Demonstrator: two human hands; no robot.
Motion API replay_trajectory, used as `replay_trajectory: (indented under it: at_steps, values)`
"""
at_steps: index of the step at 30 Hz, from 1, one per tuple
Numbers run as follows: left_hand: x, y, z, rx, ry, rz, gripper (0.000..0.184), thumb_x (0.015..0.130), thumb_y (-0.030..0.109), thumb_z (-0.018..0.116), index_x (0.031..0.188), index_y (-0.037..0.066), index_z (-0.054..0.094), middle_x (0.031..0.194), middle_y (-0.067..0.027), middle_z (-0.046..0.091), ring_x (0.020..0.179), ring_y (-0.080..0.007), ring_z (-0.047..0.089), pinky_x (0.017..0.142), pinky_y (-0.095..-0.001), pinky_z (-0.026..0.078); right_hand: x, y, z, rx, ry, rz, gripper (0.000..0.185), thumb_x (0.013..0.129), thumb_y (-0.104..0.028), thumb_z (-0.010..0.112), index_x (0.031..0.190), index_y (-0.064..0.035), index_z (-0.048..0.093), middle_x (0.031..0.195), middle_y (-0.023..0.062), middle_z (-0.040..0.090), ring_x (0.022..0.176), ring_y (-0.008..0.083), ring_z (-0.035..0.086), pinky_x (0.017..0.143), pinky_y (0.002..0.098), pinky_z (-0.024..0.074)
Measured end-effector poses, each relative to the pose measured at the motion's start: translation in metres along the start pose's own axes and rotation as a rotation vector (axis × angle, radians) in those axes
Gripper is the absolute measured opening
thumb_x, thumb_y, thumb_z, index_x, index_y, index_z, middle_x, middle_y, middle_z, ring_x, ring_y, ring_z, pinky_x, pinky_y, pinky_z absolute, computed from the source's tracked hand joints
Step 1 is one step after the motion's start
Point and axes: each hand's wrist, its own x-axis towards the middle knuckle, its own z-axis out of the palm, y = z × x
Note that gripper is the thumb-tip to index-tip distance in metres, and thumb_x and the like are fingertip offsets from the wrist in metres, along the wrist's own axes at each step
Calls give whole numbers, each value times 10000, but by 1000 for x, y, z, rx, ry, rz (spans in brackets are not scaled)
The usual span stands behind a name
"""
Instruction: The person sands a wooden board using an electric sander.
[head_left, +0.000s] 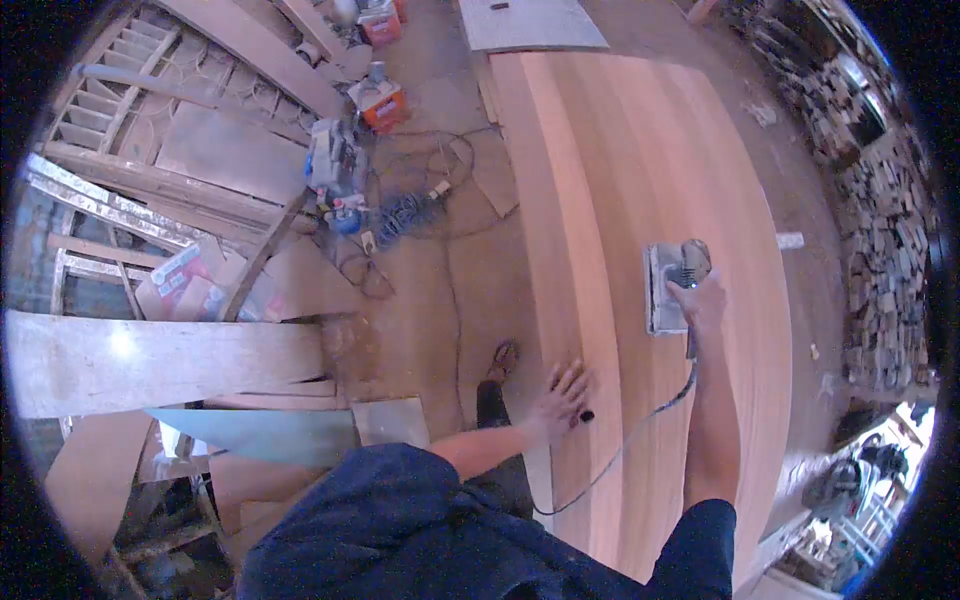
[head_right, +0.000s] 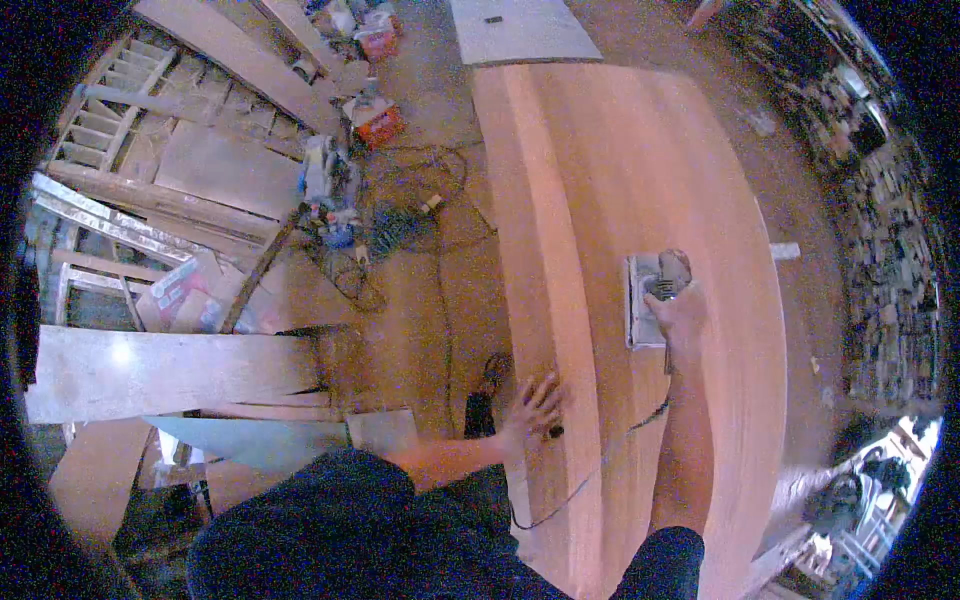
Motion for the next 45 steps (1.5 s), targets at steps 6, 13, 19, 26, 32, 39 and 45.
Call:
replay_trajectory:
  at_steps: [6,13,19,26,32,39,45]
  values:
    - [7,-26,-52,-324,-272,179,784,916,408,533,1560,41,277,1663,-123,162,1548,-314,43,1237,-538,3,91,-102,33,37,-22,-115,824,619,-434,897,1176,18,490,1045,265,683,989,424,677,858,485,551]
    - [50,-131,-87,-324,-329,151,646,988,399,507,1541,108,343,1650,-156,185,1535,-371,88,1217,-595,18,162,-226,54,75,-94,-362,831,683,-399,868,1251,27,436,1133,275,649,1089,415,641,894,481,544]
    - [117,-217,-124,-54,-115,-367,791,897,334,609,1565,74,275,1657,-161,141,1536,-379,70,1220,-565,17,233,-322,113,133,-151,-337,817,674,-383,870,1243,25,448,1167,276,636,1106,410,635,905,480,542]
    - [167,-287,-133,-96,-8,-469,928,793,213,664,1578,52,198,1658,-186,106,1536,-388,54,1223,-555,19,308,-408,122,71,-107,-428,795,658,-376,875,1186,77,489,1074,274,676,1024,411,670,857,460,556]
    - [220,-348,-151,-251,6,-449,870,837,163,635,1569,11,190,1651,-208,103,1535,-370,87,1229,-533,58,381,-421,118,93,-139,-305,793,650,-385,880,1173,100,531,1066,268,689,1018,389,682,836,440,555]
    - [289,-458,-139,-269,104,-297,789,868,205,585,1531,-59,247,1635,-220,171,1520,-379,152,1239,-519,64,436,-371,147,20,-32,13,669,644,-427,867,1020,80,646,889,212,725,840,325,727,771,429,565]
    - [282,-463,-124,-123,-44,-156,719,880,280,606,1495,-5,368,1650,-176,174,1540,-356,85,1236,-544,46,440,-338,149,167,40,-214,650,632,-465,856,977,55,674,900,212,722,850,332,721,774,429,565]
